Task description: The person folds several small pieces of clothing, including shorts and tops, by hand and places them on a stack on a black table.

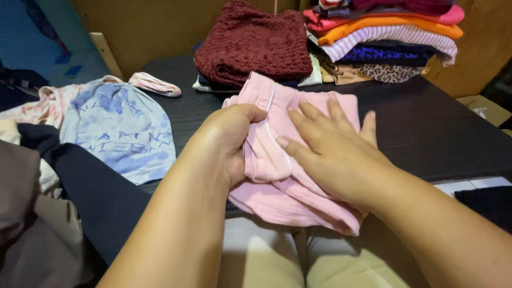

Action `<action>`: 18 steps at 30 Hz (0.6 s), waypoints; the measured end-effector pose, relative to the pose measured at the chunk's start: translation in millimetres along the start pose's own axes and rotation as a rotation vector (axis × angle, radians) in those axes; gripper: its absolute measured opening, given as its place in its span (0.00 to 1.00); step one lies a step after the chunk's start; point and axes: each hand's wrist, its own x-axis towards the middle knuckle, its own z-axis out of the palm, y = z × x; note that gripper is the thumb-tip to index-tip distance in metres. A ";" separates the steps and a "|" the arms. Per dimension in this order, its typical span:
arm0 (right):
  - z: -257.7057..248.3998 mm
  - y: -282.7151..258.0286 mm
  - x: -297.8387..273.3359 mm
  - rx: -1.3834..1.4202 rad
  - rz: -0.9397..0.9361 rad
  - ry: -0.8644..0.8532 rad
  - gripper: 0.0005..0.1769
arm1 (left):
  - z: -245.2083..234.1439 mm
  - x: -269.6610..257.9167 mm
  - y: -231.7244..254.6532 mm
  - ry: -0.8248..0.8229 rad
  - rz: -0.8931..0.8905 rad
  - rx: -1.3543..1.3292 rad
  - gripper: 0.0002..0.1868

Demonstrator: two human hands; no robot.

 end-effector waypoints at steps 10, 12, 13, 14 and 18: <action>-6.4 -6.9 25.3 -0.074 0.404 -0.511 0.51 | 21.1 -61.5 8.5 0.144 0.208 0.860 0.35; -9.2 3.9 27.4 -0.055 0.399 -0.539 0.53 | 20.3 -61.9 13.1 0.161 0.202 0.960 0.38; -10.3 11.9 28.4 0.024 0.375 -0.551 0.56 | 13.8 -61.7 21.2 0.161 0.255 0.926 0.37; -10.6 19.5 27.1 0.104 0.350 -0.561 0.59 | 8.6 -60.8 26.4 0.161 0.306 0.892 0.37; -7.0 27.0 17.9 0.474 0.342 -0.405 0.56 | -1.8 -64.4 25.0 0.166 0.189 0.840 0.39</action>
